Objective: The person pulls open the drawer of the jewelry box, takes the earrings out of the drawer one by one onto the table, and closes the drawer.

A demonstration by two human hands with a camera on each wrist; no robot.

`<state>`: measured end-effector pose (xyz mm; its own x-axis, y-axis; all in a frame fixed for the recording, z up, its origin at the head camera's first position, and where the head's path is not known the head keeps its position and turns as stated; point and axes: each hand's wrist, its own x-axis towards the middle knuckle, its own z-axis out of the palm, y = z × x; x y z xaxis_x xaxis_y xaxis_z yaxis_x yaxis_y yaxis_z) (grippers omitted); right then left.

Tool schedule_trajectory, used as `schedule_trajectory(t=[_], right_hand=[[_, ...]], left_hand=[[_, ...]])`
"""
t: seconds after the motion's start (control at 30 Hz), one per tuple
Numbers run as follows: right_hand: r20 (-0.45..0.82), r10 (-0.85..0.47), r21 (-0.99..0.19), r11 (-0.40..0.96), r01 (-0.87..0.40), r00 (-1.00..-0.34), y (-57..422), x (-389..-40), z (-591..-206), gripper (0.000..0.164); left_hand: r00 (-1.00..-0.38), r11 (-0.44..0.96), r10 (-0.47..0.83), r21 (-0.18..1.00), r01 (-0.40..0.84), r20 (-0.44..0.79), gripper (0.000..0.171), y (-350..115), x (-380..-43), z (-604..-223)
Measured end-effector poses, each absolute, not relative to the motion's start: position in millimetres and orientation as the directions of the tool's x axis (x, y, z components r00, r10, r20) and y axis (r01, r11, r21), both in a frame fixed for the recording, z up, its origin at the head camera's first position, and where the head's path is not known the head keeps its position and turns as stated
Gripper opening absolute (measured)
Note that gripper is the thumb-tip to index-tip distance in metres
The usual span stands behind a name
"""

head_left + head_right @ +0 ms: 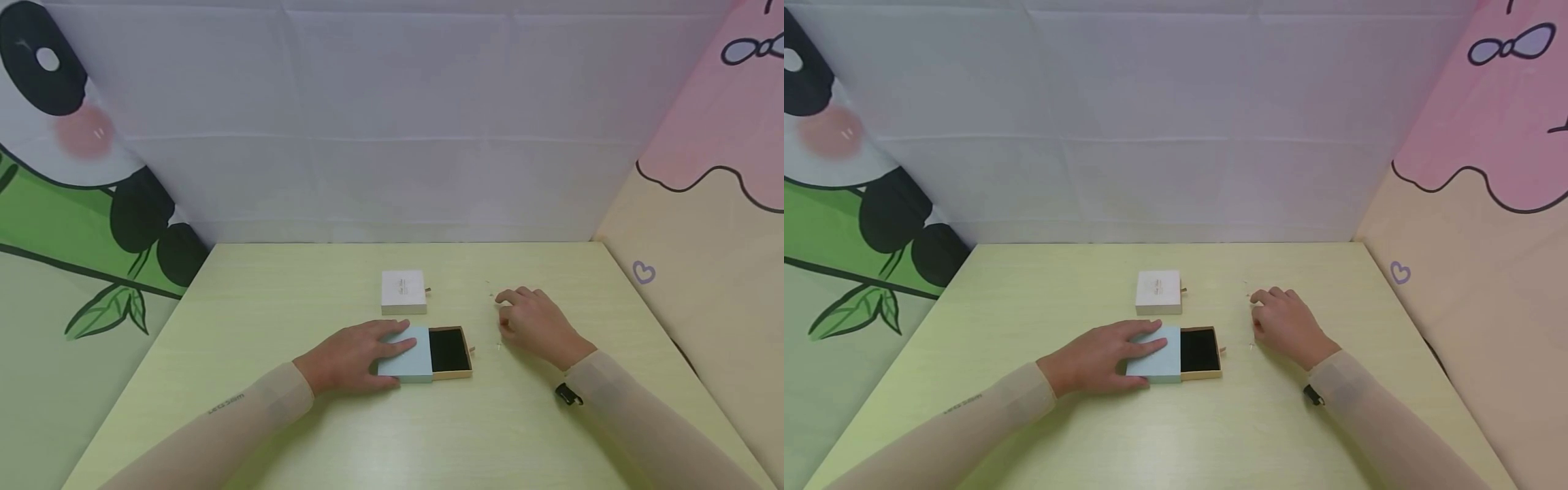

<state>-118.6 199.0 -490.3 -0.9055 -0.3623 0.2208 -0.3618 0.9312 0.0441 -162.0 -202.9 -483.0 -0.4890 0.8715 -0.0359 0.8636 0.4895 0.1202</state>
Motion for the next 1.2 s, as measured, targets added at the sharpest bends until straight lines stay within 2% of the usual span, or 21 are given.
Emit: schedule_trajectory(t=[0.27, 0.47, 0.7, 0.93, 1.2], right_hand=[[0.233, -0.365, 0.067, 0.931, -0.360, -0.901, 196, -113, -485, 0.014], [0.197, -0.362, -0.012, 0.928, -0.372, -0.911, 177, -102, -477, 0.002], [0.122, -0.365, -0.085, 0.923, -0.376, -0.923, 155, -91, -475, 0.007], [0.130, -0.366, -0.093, 0.921, -0.379, -0.921, 146, -88, -480, 0.002], [0.126, -0.314, -0.157, 0.930, -0.331, -0.941, 136, -87, -479, 0.008]], left_hand=[[-0.490, 0.490, 0.871, 0.124, 0.863, -0.032, 0.076, -203, -162, -483], [-0.494, 0.495, 0.868, 0.139, 0.858, -0.043, 0.076, -203, -161, -480], [-0.495, 0.496, 0.868, 0.133, 0.858, -0.038, 0.076, -202, -161, -482], [-0.500, 0.500, 0.865, 0.141, 0.854, -0.044, 0.076, -202, -162, -484], [-0.500, 0.500, 0.865, 0.146, 0.853, -0.039, 0.076, -202, -161, -481]])
